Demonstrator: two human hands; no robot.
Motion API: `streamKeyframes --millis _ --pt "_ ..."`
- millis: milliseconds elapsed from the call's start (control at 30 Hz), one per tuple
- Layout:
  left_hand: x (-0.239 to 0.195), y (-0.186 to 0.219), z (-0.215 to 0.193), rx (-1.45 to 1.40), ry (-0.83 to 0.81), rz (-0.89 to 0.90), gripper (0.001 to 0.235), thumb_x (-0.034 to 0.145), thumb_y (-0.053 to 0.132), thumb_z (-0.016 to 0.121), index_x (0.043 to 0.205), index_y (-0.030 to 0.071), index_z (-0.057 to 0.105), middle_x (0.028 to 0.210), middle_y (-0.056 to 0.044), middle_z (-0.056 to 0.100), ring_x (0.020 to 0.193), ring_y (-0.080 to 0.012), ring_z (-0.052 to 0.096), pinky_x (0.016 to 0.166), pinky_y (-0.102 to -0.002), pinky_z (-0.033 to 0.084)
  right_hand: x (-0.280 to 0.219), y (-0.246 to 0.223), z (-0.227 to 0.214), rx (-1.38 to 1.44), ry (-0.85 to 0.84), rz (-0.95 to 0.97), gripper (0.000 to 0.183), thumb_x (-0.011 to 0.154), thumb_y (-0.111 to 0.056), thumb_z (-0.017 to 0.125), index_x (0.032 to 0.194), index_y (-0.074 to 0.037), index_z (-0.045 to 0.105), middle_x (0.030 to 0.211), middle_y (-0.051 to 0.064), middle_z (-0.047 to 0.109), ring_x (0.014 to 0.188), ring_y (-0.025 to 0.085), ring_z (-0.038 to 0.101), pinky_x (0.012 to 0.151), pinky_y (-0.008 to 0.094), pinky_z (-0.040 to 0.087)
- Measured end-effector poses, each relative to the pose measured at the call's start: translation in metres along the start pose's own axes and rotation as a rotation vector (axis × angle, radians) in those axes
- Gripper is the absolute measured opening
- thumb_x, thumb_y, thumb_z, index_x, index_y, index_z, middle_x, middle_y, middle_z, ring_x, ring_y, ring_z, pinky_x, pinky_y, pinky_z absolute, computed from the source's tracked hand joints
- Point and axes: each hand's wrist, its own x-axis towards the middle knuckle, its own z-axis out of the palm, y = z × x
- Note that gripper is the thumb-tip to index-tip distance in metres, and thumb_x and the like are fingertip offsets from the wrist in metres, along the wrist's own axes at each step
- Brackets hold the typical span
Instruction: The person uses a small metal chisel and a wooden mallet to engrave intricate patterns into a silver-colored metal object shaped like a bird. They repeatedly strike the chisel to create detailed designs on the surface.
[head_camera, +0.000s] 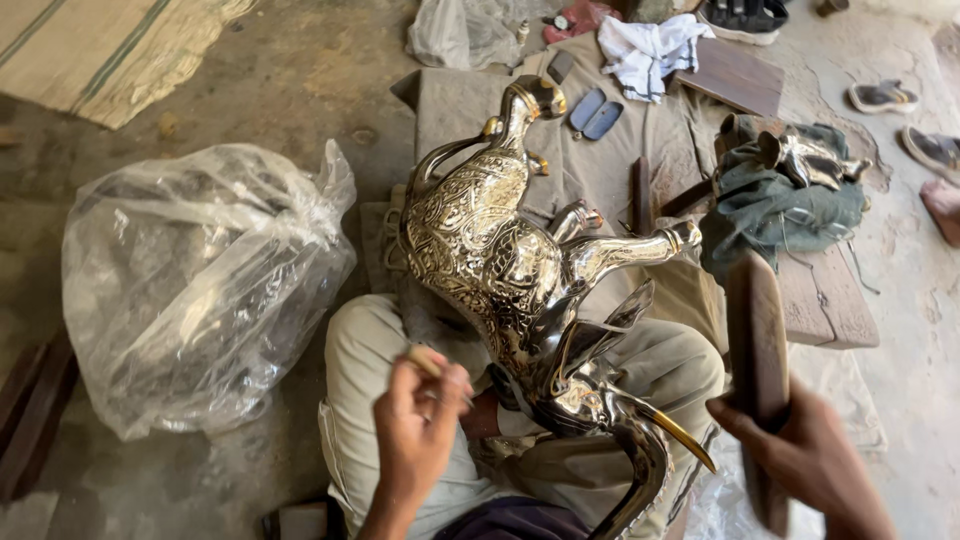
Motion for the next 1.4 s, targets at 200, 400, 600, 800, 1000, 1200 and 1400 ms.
streamKeyframes --millis 200,400,600,800,1000,1200,1400 --pt "-0.026 0.022 0.045 0.116 -0.336 0.109 0.037 0.100 0.021 0.063 0.128 -0.002 0.055 0.098 -0.011 0.067 0.069 -0.0140 0.072 0.050 -0.024 0.060 0.017 0.083 0.081 0.823 -0.245 0.045 0.046 0.088 -0.025 0.071 0.123 0.003 0.066 0.104 0.014 0.072 0.097 0.024 0.066 0.086 0.039 0.050" --pt "0.001 0.027 0.060 0.524 -0.284 0.034 0.020 0.102 0.026 0.065 0.101 0.007 0.061 0.071 -0.007 0.065 0.050 -0.0182 0.059 0.039 -0.031 0.047 0.005 0.062 0.092 1.011 -0.364 -0.070 0.049 0.081 -0.021 0.075 0.122 0.003 0.063 0.102 0.014 0.067 0.096 0.025 0.063 0.086 0.041 0.050" --pt "0.017 0.032 -0.004 0.583 -0.347 0.049 0.023 0.099 0.027 0.065 0.108 0.006 0.061 0.075 -0.006 0.070 0.054 -0.0156 0.065 0.048 -0.032 0.053 -0.048 0.012 0.098 0.382 -0.528 -0.099 0.072 0.065 -0.028 0.090 0.124 -0.003 0.058 0.105 0.014 0.075 0.102 0.026 0.069 0.094 0.037 0.052" --pt "0.017 0.054 -0.037 0.764 -0.428 0.223 0.039 0.098 0.025 0.065 0.131 0.004 0.061 0.078 -0.011 0.071 0.058 -0.0190 0.064 0.049 -0.035 0.054 -0.091 -0.005 0.148 0.487 -0.728 -0.087 0.086 0.065 -0.022 0.094 0.139 -0.008 0.053 0.116 0.014 0.074 0.110 0.025 0.068 0.102 0.038 0.052" --pt "-0.017 0.069 -0.004 0.725 -0.574 0.094 0.032 0.098 0.024 0.066 0.119 0.001 0.066 0.070 -0.010 0.070 0.049 -0.0171 0.061 0.036 -0.032 0.050 -0.103 0.006 0.136 0.338 -0.680 -0.334 0.073 0.075 -0.024 0.093 0.137 -0.006 0.059 0.126 0.014 0.072 0.122 0.024 0.067 0.106 0.036 0.047" --pt "0.015 0.082 -0.001 0.768 -0.676 0.274 0.034 0.094 0.025 0.070 0.117 -0.001 0.067 0.069 -0.011 0.069 0.054 -0.0188 0.063 0.042 -0.033 0.052 -0.133 -0.051 0.120 0.131 -0.641 0.049 0.067 0.075 -0.032 0.091 0.134 -0.017 0.063 0.112 0.008 0.078 0.113 0.017 0.076 0.103 0.029 0.054" --pt "0.049 0.105 -0.019 0.746 -0.801 0.252 0.035 0.089 0.024 0.074 0.115 0.001 0.069 0.076 -0.015 0.072 0.068 -0.0284 0.070 0.058 -0.042 0.056 -0.134 -0.069 0.121 -0.053 -0.748 -0.281 0.060 0.083 -0.035 0.082 0.135 -0.015 0.059 0.117 0.009 0.068 0.116 0.016 0.071 0.104 0.030 0.051"
